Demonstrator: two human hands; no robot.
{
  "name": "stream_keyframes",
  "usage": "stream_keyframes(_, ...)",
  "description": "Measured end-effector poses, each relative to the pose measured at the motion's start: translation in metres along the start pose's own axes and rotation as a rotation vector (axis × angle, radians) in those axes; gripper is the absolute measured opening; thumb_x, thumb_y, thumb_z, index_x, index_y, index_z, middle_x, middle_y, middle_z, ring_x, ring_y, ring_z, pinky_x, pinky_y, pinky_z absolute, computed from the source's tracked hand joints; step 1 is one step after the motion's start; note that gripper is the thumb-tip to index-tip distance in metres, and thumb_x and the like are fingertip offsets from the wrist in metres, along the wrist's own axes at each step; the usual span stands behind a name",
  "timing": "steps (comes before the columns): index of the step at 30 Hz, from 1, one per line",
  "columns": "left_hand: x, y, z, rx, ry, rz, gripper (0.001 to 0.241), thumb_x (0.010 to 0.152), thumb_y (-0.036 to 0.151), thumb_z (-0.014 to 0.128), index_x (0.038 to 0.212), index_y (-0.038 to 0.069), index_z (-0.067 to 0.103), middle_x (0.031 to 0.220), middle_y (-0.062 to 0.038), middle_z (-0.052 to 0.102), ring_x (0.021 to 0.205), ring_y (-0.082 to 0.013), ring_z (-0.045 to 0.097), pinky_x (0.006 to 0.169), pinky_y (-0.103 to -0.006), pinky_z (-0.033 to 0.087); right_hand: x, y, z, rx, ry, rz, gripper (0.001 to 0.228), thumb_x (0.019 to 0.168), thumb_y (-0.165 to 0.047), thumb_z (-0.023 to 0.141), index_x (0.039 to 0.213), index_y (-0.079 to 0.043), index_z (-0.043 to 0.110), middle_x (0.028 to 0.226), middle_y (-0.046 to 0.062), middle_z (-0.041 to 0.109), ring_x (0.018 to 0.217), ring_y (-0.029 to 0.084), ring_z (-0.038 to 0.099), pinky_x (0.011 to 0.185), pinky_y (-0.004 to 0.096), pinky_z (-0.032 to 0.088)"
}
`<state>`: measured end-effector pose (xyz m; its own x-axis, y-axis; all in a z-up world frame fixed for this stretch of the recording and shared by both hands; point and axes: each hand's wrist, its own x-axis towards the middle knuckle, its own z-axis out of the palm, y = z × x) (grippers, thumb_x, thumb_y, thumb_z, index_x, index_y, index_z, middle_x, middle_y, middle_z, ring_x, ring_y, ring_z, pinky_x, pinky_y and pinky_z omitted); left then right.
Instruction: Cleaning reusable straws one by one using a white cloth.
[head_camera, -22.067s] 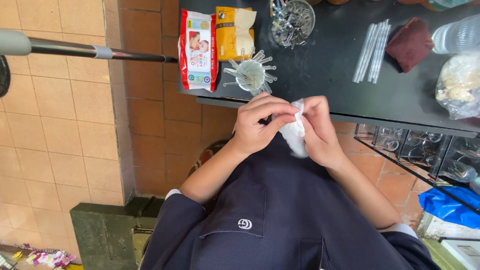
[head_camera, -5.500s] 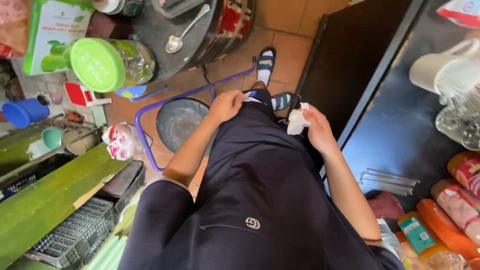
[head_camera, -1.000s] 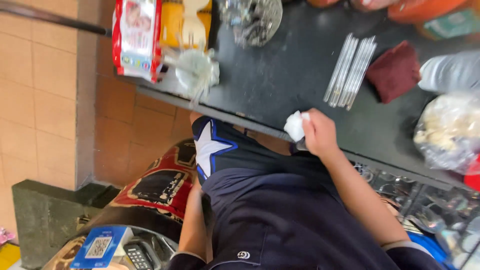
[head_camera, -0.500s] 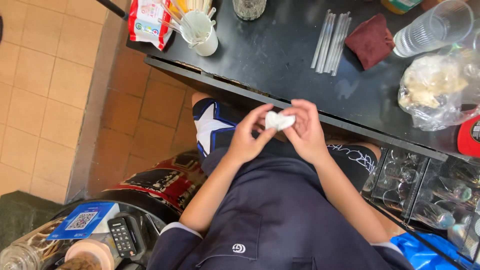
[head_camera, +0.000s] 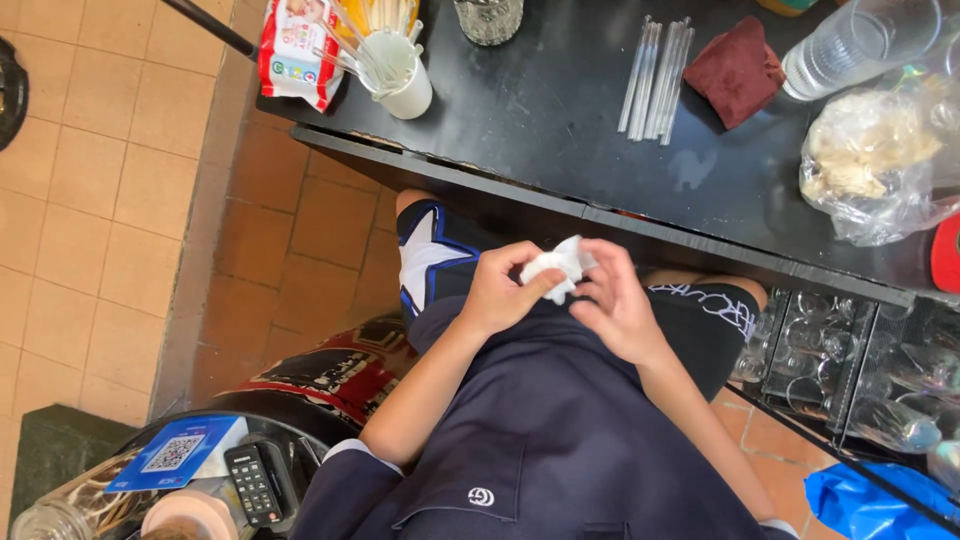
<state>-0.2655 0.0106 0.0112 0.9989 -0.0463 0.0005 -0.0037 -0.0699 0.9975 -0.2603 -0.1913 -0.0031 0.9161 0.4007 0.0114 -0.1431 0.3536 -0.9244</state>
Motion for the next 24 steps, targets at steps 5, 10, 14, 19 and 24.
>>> stream_keyframes(5,0.001,-0.006,0.001,0.082,-0.112,0.084,0.023,0.099,0.021,0.073,0.088,0.001,0.067,0.074,0.001,0.061,0.07,-0.0042,0.053,0.063,-0.0229,0.044,-0.018,0.051,-0.043,-0.024,0.169,0.048,0.029,0.097,0.003,0.067,0.124,-0.001,0.056,0.112,0.01,0.065,0.103,0.013,0.064,0.091,0.027,0.053)
stream_keyframes(10,0.003,-0.027,-0.007,0.067,-0.045,0.1,0.027,0.1,0.025,0.069,0.09,0.0,0.069,0.074,0.001,0.062,0.069,-0.0043,0.052,0.063,-0.0237,0.044,-0.02,0.04,-0.053,-0.003,0.313,-0.035,0.012,0.102,-0.003,0.07,0.11,-0.001,0.061,0.106,0.007,0.066,0.092,0.01,0.063,0.084,0.025,0.052)
stream_keyframes(14,0.003,-0.055,-0.008,-0.112,0.019,-0.119,0.037,0.107,0.027,0.066,0.079,0.002,0.063,0.066,0.001,0.055,0.062,-0.0077,0.051,0.06,-0.0275,0.045,-0.017,0.028,-0.039,0.235,0.371,-0.14,0.012,0.105,-0.012,0.066,0.109,-0.006,0.056,0.106,0.003,0.063,0.091,0.008,0.06,0.084,0.024,0.051)
stream_keyframes(19,0.022,0.07,0.015,0.266,0.144,0.435,0.028,0.089,0.012,0.074,0.11,-0.002,0.061,0.1,-0.011,0.06,0.088,-0.0218,0.06,0.075,-0.0301,0.049,-0.012,0.038,-0.039,0.178,0.395,-0.119,0.012,0.11,-0.016,0.062,0.111,-0.006,0.055,0.103,0.002,0.061,0.086,0.007,0.054,0.073,0.021,0.043)
stream_keyframes(24,0.012,0.014,0.028,0.261,-0.099,0.411,0.029,0.087,0.007,0.078,0.114,0.003,0.069,0.095,-0.005,0.069,0.084,-0.0182,0.068,0.078,-0.0269,0.055,0.0,0.02,-0.032,0.04,0.189,-0.105,0.01,0.105,-0.014,0.062,0.108,-0.007,0.055,0.102,0.003,0.066,0.094,0.01,0.063,0.085,0.027,0.052)
